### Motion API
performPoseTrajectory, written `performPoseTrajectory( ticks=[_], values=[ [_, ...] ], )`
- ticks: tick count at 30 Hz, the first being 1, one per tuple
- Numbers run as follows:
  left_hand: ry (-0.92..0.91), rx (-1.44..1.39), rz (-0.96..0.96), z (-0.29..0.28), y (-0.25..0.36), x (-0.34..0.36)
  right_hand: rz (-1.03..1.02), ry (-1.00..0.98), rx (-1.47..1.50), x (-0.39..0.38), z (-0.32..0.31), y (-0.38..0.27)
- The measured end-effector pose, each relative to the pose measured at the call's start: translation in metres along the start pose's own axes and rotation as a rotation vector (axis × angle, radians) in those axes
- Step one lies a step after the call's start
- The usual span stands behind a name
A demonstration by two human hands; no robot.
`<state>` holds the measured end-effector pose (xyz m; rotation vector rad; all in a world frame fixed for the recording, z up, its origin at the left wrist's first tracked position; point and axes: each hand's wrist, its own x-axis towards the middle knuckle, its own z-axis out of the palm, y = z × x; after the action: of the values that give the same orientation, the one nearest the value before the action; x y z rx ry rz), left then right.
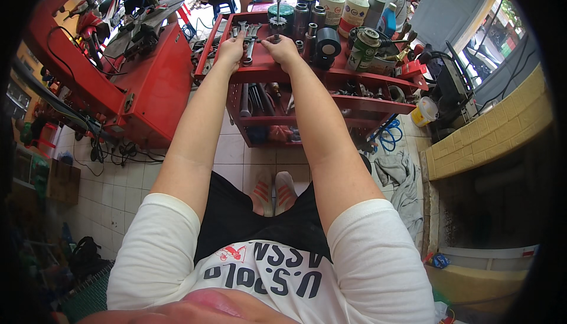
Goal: The person sits on the floor in a workshop and uses a wrench to tighten a bolt on a small mechanical assembly held in their left hand. They repeatedly adjust the wrench and the part, then place the assembly on a red tool cart.
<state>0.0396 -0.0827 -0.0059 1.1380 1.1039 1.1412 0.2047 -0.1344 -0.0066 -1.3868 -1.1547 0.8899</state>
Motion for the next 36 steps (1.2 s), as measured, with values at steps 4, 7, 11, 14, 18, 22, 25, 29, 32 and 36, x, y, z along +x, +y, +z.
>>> performPoseTrajectory(
  ticks=[4, 7, 11, 14, 18, 22, 25, 29, 32, 36],
  values=[
    [0.023, 0.000, 0.007, 0.001, 0.000, 0.001, 0.011, -0.007, 0.006, -0.001, -0.001, -0.001],
    [-0.018, 0.025, 0.042, 0.000, -0.003, 0.002, -0.002, -0.037, -0.005, -0.002, 0.000, -0.002],
    [-0.010, 0.002, 0.037, 0.002, -0.003, 0.004, -0.015, -0.029, -0.029, -0.002, -0.001, -0.002],
    [-0.039, 0.051, 0.053, 0.000, -0.004, 0.001, -0.019, -0.063, -0.047, -0.006, 0.002, -0.005],
    [-0.075, 0.066, 0.036, 0.002, -0.001, -0.002, -0.025, -0.025, -0.046, -0.003, 0.000, -0.002],
    [-0.080, 0.074, 0.025, 0.001, 0.002, -0.008, 0.027, -0.007, -0.049, -0.005, -0.001, -0.006],
    [-0.104, 0.022, 0.055, 0.000, 0.002, -0.009, 0.052, -0.001, -0.068, -0.008, 0.000, -0.009],
    [-0.148, -0.023, 0.103, 0.006, 0.002, -0.011, 0.076, 0.014, -0.120, -0.004, -0.004, -0.007],
    [-0.190, -0.048, 0.104, -0.004, -0.002, -0.006, 0.086, 0.012, -0.145, -0.007, 0.002, -0.012],
    [-0.241, -0.066, 0.140, -0.002, -0.002, -0.007, 0.086, 0.054, -0.160, -0.001, -0.001, -0.006]
  ],
)
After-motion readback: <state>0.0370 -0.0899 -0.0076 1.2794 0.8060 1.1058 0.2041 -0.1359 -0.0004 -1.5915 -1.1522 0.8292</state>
